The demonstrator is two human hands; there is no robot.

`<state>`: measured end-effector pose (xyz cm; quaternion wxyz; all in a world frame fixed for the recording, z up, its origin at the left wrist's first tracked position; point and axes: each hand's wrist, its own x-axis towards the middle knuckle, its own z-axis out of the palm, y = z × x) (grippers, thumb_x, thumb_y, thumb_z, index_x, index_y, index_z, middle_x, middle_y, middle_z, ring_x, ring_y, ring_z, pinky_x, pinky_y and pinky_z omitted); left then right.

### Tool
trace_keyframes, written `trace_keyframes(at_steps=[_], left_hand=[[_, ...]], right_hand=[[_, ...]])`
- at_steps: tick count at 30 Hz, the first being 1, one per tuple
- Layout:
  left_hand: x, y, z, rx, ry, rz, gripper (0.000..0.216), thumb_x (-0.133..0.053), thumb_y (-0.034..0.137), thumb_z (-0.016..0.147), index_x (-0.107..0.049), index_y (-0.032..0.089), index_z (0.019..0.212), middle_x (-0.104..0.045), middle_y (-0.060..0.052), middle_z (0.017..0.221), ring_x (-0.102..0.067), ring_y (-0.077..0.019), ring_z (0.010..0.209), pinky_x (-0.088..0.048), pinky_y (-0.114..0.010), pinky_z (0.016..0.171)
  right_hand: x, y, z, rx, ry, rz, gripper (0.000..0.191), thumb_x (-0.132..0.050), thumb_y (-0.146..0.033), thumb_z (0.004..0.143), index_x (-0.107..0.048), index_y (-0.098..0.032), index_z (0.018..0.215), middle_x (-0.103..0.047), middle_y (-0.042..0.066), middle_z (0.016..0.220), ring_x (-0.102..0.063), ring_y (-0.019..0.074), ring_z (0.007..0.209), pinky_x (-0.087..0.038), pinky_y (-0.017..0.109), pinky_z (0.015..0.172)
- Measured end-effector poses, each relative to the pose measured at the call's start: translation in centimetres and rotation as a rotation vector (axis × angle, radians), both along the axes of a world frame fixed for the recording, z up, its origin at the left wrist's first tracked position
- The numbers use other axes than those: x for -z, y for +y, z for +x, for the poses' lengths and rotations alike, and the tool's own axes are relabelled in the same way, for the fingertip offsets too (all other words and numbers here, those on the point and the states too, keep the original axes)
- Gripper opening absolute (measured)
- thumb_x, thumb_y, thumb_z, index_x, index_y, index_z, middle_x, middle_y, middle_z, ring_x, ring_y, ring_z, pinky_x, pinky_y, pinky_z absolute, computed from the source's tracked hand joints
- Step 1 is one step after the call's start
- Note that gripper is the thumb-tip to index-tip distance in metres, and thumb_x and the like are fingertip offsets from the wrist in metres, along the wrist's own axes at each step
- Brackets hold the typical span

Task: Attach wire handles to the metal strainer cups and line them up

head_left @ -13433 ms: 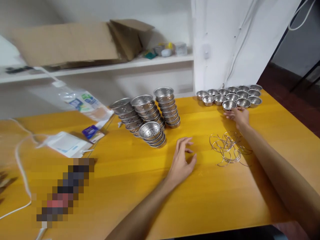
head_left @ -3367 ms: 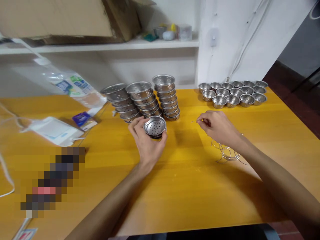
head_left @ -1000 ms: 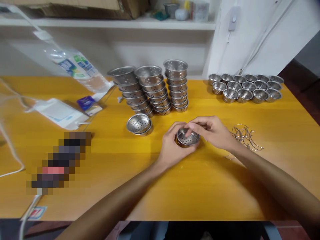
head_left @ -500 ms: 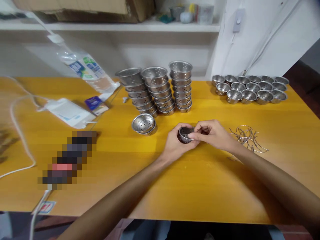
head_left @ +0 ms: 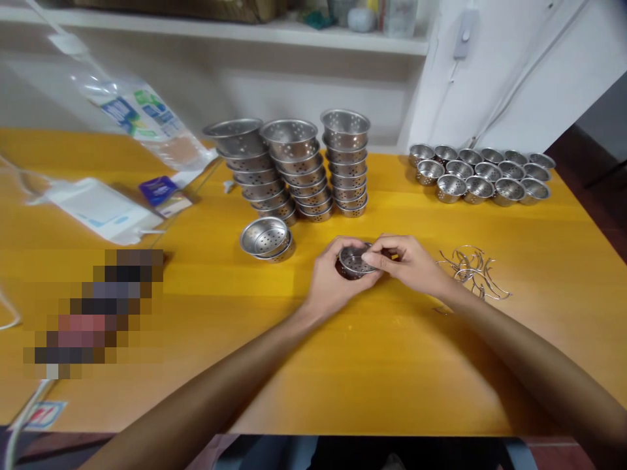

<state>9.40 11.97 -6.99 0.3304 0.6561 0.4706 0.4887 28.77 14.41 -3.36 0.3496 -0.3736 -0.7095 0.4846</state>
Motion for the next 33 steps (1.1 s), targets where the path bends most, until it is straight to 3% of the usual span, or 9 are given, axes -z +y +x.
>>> trace_keyframes(at_steps=[2,4,6,8,11,14,18,25,33], left_hand=[[0.2,0.0,0.0,-0.044,0.015,0.097,0.044,-0.092,0.035,0.075,-0.068,0.022,0.109,-0.072,-0.007,0.112,-0.072,-0.0248,0.105,-0.060,-0.043,0.096],[0.4,-0.1,-0.1,-0.086,0.055,0.204,0.048,-0.096,0.036,0.073,-0.068,0.023,0.109,-0.066,-0.009,0.121,-0.069,-0.0275,0.118,-0.059,-0.045,0.103],[0.7,0.0,-0.1,-0.106,0.101,0.262,0.051,-0.099,0.039,0.073,-0.066,0.023,0.110,-0.061,-0.009,0.126,-0.065,-0.0296,0.127,-0.058,-0.047,0.108],[1.0,0.1,-0.1,-0.085,0.126,0.262,0.061,-0.100,0.043,0.073,-0.065,0.025,0.119,-0.058,-0.010,0.132,-0.060,-0.0321,0.135,-0.056,-0.051,0.113],[1.5,0.4,0.0,-0.021,0.100,0.233,0.083,-0.095,0.048,0.079,-0.051,0.028,0.146,-0.050,-0.015,0.147,-0.055,-0.0344,0.142,-0.056,-0.055,0.115],[1.7,0.5,0.1,0.029,0.073,0.200,0.076,-0.082,0.043,0.094,-0.040,0.030,0.156,-0.043,-0.015,0.154,-0.056,-0.0313,0.140,-0.061,-0.051,0.110],[1.7,0.6,0.0,0.049,0.124,0.159,0.057,-0.071,0.034,0.099,-0.046,0.029,0.150,-0.046,-0.014,0.148,-0.059,-0.0286,0.135,-0.063,-0.047,0.106],[1.7,0.6,0.0,0.042,0.146,0.111,0.043,-0.067,0.030,0.099,-0.052,0.025,0.139,-0.051,-0.011,0.135,-0.067,-0.0238,0.117,-0.062,-0.047,0.105],[1.5,0.6,-0.2,0.047,0.180,0.083,0.040,-0.066,0.027,0.099,-0.053,0.024,0.136,-0.052,-0.011,0.132,-0.068,-0.0217,0.114,-0.061,-0.045,0.106]], right_hand=[[0.1,0.0,0.1,0.170,-0.022,0.001,0.026,-0.078,-0.039,0.091,-0.071,-0.020,0.107,-0.066,0.001,0.093,-0.061,0.0126,0.078,-0.050,0.026,0.072],[0.2,-0.2,0.0,0.253,-0.055,-0.160,0.035,-0.079,-0.033,0.089,-0.063,-0.022,0.118,-0.065,-0.002,0.091,-0.059,0.0099,0.062,-0.048,0.023,0.056],[0.1,-0.3,-0.2,0.197,-0.072,-0.361,0.030,-0.074,-0.030,0.093,-0.057,-0.022,0.116,-0.065,-0.005,0.079,-0.054,0.0095,0.046,-0.041,0.022,0.040],[-0.1,0.0,-0.2,0.136,-0.051,-0.443,0.022,-0.070,-0.028,0.096,-0.056,-0.021,0.112,-0.063,-0.007,0.065,-0.054,0.0109,0.038,-0.038,0.020,0.033],[-0.3,1.9,0.4,0.287,0.118,-0.438,0.022,-0.075,-0.021,0.093,-0.056,-0.020,0.104,-0.063,-0.007,0.057,-0.056,0.0120,0.035,-0.037,0.018,0.031],[-0.2,5.4,1.8,0.597,0.344,-0.428,0.030,-0.077,-0.014,0.090,-0.051,-0.023,0.099,-0.065,-0.006,0.057,-0.060,0.0137,0.036,-0.042,0.018,0.033],[0.4,9.5,3.3,0.776,0.487,-0.403,0.033,-0.068,-0.008,0.095,-0.040,-0.026,0.099,-0.066,-0.006,0.059,-0.072,0.0171,0.051,-0.057,0.020,0.047],[2.5,11.0,3.2,0.920,0.637,-0.429,0.030,-0.058,-0.005,0.101,-0.037,-0.027,0.103,-0.070,-0.003,0.069,-0.080,0.0195,0.066,-0.070,0.029,0.066],[2.5,11.7,3.8,0.935,0.703,-0.463,0.017,-0.060,-0.008,0.102,-0.051,-0.021,0.109,-0.074,0.004,0.080,-0.080,0.0198,0.073,-0.072,0.033,0.074]])
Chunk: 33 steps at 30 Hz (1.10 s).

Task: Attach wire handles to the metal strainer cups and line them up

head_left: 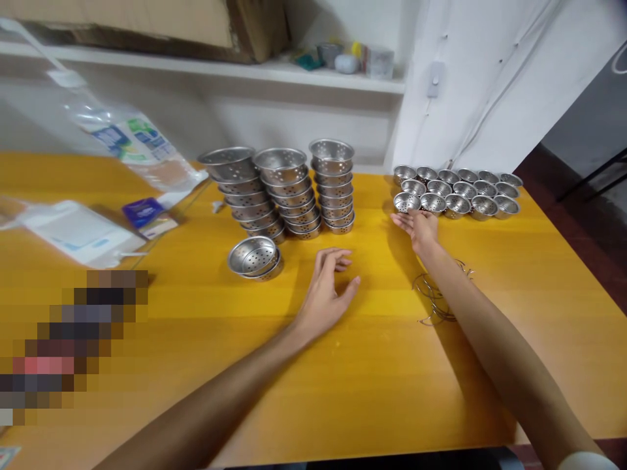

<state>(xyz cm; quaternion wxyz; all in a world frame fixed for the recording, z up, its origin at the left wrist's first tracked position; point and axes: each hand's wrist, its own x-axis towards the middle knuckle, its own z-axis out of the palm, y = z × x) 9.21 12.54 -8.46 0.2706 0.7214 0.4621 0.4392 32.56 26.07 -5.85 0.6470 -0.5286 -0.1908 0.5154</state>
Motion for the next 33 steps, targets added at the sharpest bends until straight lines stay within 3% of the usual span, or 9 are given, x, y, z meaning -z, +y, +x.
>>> trace_keyframes(at_steps=[7,10,13,14,16,19,23,28,33], left_hand=[[0.0,-0.1,0.3,-0.038,0.130,0.073,0.038,-0.063,0.023,0.097,-0.054,0.023,0.134,-0.054,-0.012,0.133,-0.065,-0.0242,0.120,-0.061,-0.044,0.103],[-1.9,0.1,-0.7,-0.168,0.356,0.255,0.033,-0.066,0.022,0.094,-0.061,0.022,0.127,-0.057,-0.016,0.136,-0.058,-0.0345,0.132,-0.053,-0.058,0.112],[-5.3,0.5,-2.6,-0.441,0.592,0.339,0.023,-0.069,0.025,0.092,-0.069,0.019,0.114,-0.059,-0.022,0.140,-0.048,-0.0485,0.140,-0.041,-0.074,0.114],[-6.5,0.6,-3.2,-0.547,0.638,0.301,0.022,-0.068,0.027,0.093,-0.069,0.017,0.113,-0.059,-0.025,0.140,-0.046,-0.0519,0.142,-0.039,-0.077,0.113],[-8.3,0.8,-4.2,-0.695,0.751,0.174,0.033,-0.063,0.035,0.097,-0.066,0.010,0.118,-0.055,-0.032,0.142,-0.045,-0.0568,0.141,-0.042,-0.077,0.108],[-9.3,0.9,-5.2,-0.753,0.906,-0.058,0.053,-0.057,0.046,0.100,-0.060,0.000,0.127,-0.052,-0.040,0.140,-0.056,-0.0587,0.129,-0.052,-0.072,0.096],[-8.7,1.0,-5.7,-0.663,1.066,-0.217,0.052,-0.054,0.043,0.102,-0.063,-0.002,0.125,-0.062,-0.038,0.126,-0.063,-0.0532,0.122,-0.058,-0.061,0.094],[-7.3,1.3,-5.9,-0.614,1.036,0.032,0.028,-0.061,0.040,0.097,-0.069,0.014,0.100,-0.067,-0.026,0.113,-0.062,-0.0482,0.119,-0.058,-0.061,0.094],[-5.8,1.7,-5.2,-0.499,0.775,0.191,0.020,-0.069,0.034,0.091,-0.060,0.019,0.100,-0.066,-0.018,0.111,-0.065,-0.0403,0.113,-0.057,-0.057,0.098]], right_hand=[[-0.4,-0.6,-0.1,-0.040,-0.011,-0.026,0.008,-0.060,-0.022,0.105,-0.053,-0.022,0.102,-0.072,0.004,0.076,-0.079,0.0195,0.075,-0.068,0.027,0.065],[-1.3,-2.0,0.6,-0.089,-0.052,-0.049,0.018,-0.060,-0.031,0.104,-0.051,-0.023,0.091,-0.066,0.000,0.068,-0.069,0.0148,0.057,-0.054,0.020,0.047],[-2.7,-4.2,2.7,-0.189,-0.155,-0.008,0.015,-0.067,-0.024,0.096,-0.057,-0.022,0.086,-0.063,-0.002,0.066,-0.055,0.0094,0.047,-0.037,0.018,0.042],[-3.2,-5.1,3.7,-0.278,-0.268,0.041,0.010,-0.070,-0.019,0.091,-0.061,-0.021,0.087,-0.066,-0.001,0.069,-0.055,0.0098,0.050,-0.037,0.020,0.045],[-3.9,-7.0,5.8,-0.590,-0.791,0.197,0.009,-0.072,-0.013,0.086,-0.069,-0.020,0.092,-0.072,0.002,0.077,-0.061,0.0131,0.061,-0.044,0.024,0.057],[-4.4,-9.6,8.3,-0.827,-1.472,0.299,0.023,-0.073,-0.010,0.083,-0.077,-0.020,0.103,-0.077,0.006,0.097,-0.068,0.0209,0.084,-0.050,0.032,0.077],[-3.4,-11.7,9.1,-0.855,-1.759,0.294,0.033,-0.070,-0.011,0.089,-0.078,-0.019,0.120,-0.076,0.010,0.106,-0.069,0.0274,0.103,-0.050,0.035,0.083],[-0.6,-12.7,8.5,-0.745,-1.855,0.445,0.030,-0.057,-0.007,0.097,-0.079,-0.020,0.112,-0.075,0.009,0.098,-0.069,0.0248,0.095,-0.049,0.033,0.072],[0.1,-13.2,8.2,-0.491,-1.757,0.722,0.036,-0.055,-0.008,0.099,-0.075,-0.021,0.127,-0.073,0.010,0.101,-0.068,0.0261,0.094,-0.056,0.039,0.082]])
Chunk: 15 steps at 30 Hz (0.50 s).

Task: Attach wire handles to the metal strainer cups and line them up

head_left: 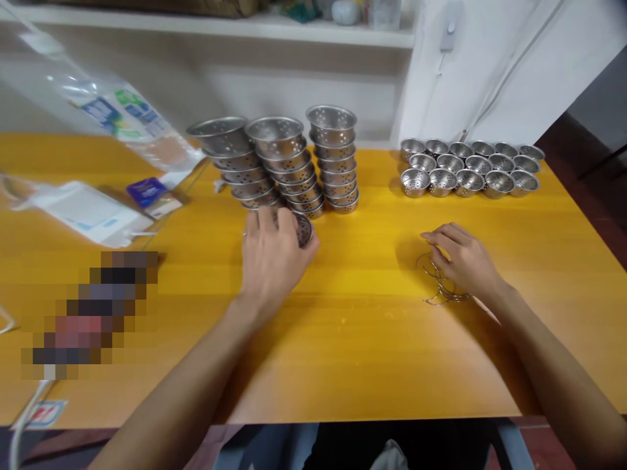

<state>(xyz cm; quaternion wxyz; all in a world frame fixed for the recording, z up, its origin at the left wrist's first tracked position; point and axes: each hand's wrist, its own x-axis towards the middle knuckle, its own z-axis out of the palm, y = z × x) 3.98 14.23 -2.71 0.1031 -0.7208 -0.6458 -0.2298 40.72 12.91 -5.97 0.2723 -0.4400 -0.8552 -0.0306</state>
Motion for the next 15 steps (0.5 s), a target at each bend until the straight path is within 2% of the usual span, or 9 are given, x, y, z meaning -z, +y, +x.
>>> trace_keyframes(at_steps=[2,5,8,12,15], left_hand=[[0.1,0.1,0.3,0.036,-0.115,-0.014,0.025,-0.073,0.037,0.088,-0.057,0.021,0.100,-0.066,-0.014,0.106,-0.067,-0.0352,0.106,-0.059,-0.052,0.095],[-0.1,0.3,0.4,0.013,-0.253,-0.062,0.034,-0.078,0.040,0.085,-0.057,0.022,0.105,-0.068,-0.011,0.103,-0.069,-0.0320,0.098,-0.059,-0.048,0.090],[0.2,0.7,0.4,0.019,-0.285,-0.062,0.031,-0.075,0.039,0.086,-0.060,0.022,0.107,-0.069,-0.012,0.107,-0.068,-0.0343,0.107,-0.057,-0.050,0.097],[1.5,1.2,0.5,0.094,-0.238,-0.017,0.019,-0.068,0.035,0.090,-0.061,0.022,0.101,-0.070,-0.013,0.107,-0.065,-0.0351,0.115,-0.053,-0.051,0.107],[2.0,1.3,0.5,0.127,-0.215,0.008,0.033,-0.073,0.039,0.088,-0.059,0.020,0.111,-0.068,-0.014,0.115,-0.062,-0.0363,0.120,-0.052,-0.052,0.109]], right_hand=[[-0.2,-0.2,-0.2,0.002,0.079,0.063,0.035,-0.056,-0.009,0.100,-0.075,-0.024,0.126,-0.071,0.010,0.102,-0.065,0.0254,0.092,-0.056,0.040,0.081],[-0.5,-0.5,-0.6,0.025,0.157,0.122,0.037,-0.056,-0.010,0.102,-0.074,-0.028,0.129,-0.068,0.010,0.103,-0.063,0.0246,0.092,-0.055,0.040,0.082],[-0.5,-0.8,-1.0,0.030,0.207,0.137,0.040,-0.054,-0.010,0.103,-0.073,-0.029,0.132,-0.066,0.009,0.106,-0.063,0.0237,0.094,-0.054,0.040,0.083],[-0.4,-0.9,-1.5,-0.032,0.326,0.153,0.044,-0.051,-0.008,0.103,-0.073,-0.031,0.134,-0.062,0.009,0.106,-0.063,0.0207,0.091,-0.055,0.035,0.076],[0.0,-1.0,-1.5,-0.064,0.372,0.142,0.045,-0.052,-0.007,0.102,-0.073,-0.032,0.133,-0.062,0.009,0.107,-0.065,0.0202,0.093,-0.056,0.035,0.076]])
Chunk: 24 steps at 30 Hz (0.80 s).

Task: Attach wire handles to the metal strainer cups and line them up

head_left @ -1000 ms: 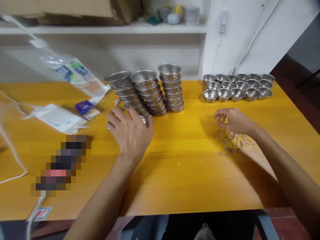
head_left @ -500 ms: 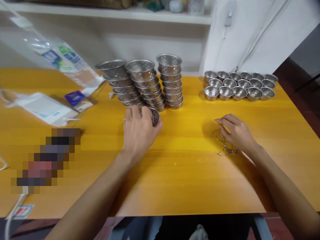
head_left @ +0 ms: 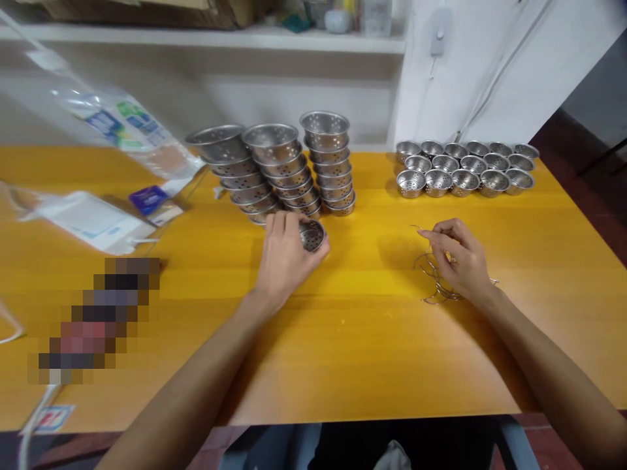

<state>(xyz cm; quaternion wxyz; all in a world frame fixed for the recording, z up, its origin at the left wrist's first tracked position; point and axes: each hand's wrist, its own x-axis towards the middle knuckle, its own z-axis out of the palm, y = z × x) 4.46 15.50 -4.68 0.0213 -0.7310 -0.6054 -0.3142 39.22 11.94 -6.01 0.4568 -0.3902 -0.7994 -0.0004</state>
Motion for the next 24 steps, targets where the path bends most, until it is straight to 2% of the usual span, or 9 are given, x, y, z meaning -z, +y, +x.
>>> trace_keyframes(at_steps=[4,8,12,15,18,21,24], left_hand=[[-0.5,-0.4,-0.1,-0.007,-0.023,-0.057,0.065,-0.084,0.051,0.081,-0.056,0.017,0.129,-0.064,-0.018,0.129,-0.059,-0.0420,0.132,-0.050,-0.057,0.113],[-1.0,-1.0,0.2,-0.065,0.030,-0.121,0.052,-0.080,0.053,0.084,-0.067,0.020,0.122,-0.068,-0.016,0.122,-0.066,-0.0410,0.122,-0.054,-0.053,0.105],[-1.3,-1.2,0.4,-0.063,0.027,-0.050,0.049,-0.076,0.050,0.089,-0.069,0.023,0.129,-0.065,-0.015,0.128,-0.068,-0.0380,0.119,-0.058,-0.049,0.098],[-1.4,-1.6,0.5,0.021,-0.037,0.064,0.054,-0.076,0.045,0.091,-0.066,0.024,0.139,-0.060,-0.016,0.136,-0.065,-0.0361,0.127,-0.057,-0.051,0.106],[-1.2,-2.8,1.5,0.154,-0.135,0.129,0.059,-0.081,0.044,0.089,-0.063,0.028,0.142,-0.060,-0.013,0.137,-0.064,-0.0341,0.130,-0.056,-0.052,0.113],[0.0,-4.6,3.4,0.335,-0.277,0.044,0.066,-0.089,0.049,0.081,-0.062,0.028,0.138,-0.069,-0.009,0.129,-0.070,-0.0327,0.122,-0.059,-0.053,0.111],[1.4,-6.0,5.1,0.444,-0.429,-0.142,0.081,-0.095,0.054,0.075,-0.058,0.026,0.141,-0.074,-0.010,0.132,-0.075,-0.0311,0.116,-0.064,-0.051,0.105]], right_hand=[[0.8,-0.1,0.1,0.025,-0.060,-0.043,0.043,-0.055,-0.009,0.101,-0.074,-0.033,0.131,-0.066,0.010,0.111,-0.066,0.0209,0.092,-0.056,0.036,0.077],[1.0,-0.4,0.0,0.036,-0.079,-0.065,0.041,-0.053,-0.011,0.102,-0.076,-0.032,0.128,-0.068,0.010,0.111,-0.066,0.0212,0.093,-0.056,0.036,0.077],[1.0,-0.4,0.0,0.067,-0.081,-0.127,0.037,-0.053,-0.014,0.103,-0.079,-0.031,0.123,-0.070,0.010,0.114,-0.065,0.0191,0.086,-0.055,0.036,0.076],[0.5,-0.5,-0.6,0.052,-0.019,-0.125,0.036,-0.054,-0.016,0.105,-0.080,-0.031,0.126,-0.069,0.009,0.111,-0.062,0.0166,0.077,-0.054,0.035,0.072],[-0.6,-1.3,-2.1,0.008,0.105,-0.150,0.033,-0.059,-0.020,0.106,-0.081,-0.031,0.128,-0.070,0.009,0.103,-0.064,0.0183,0.079,-0.054,0.034,0.068],[-1.4,-2.6,-4.0,-0.101,0.219,-0.302,0.034,-0.058,-0.022,0.108,-0.079,-0.033,0.132,-0.075,0.005,0.101,-0.071,0.0183,0.084,-0.057,0.033,0.069],[-1.6,-4.0,-5.6,-0.167,0.327,-0.474,0.031,-0.059,-0.024,0.110,-0.076,-0.034,0.134,-0.082,0.001,0.103,-0.075,0.0156,0.079,-0.061,0.034,0.077]])
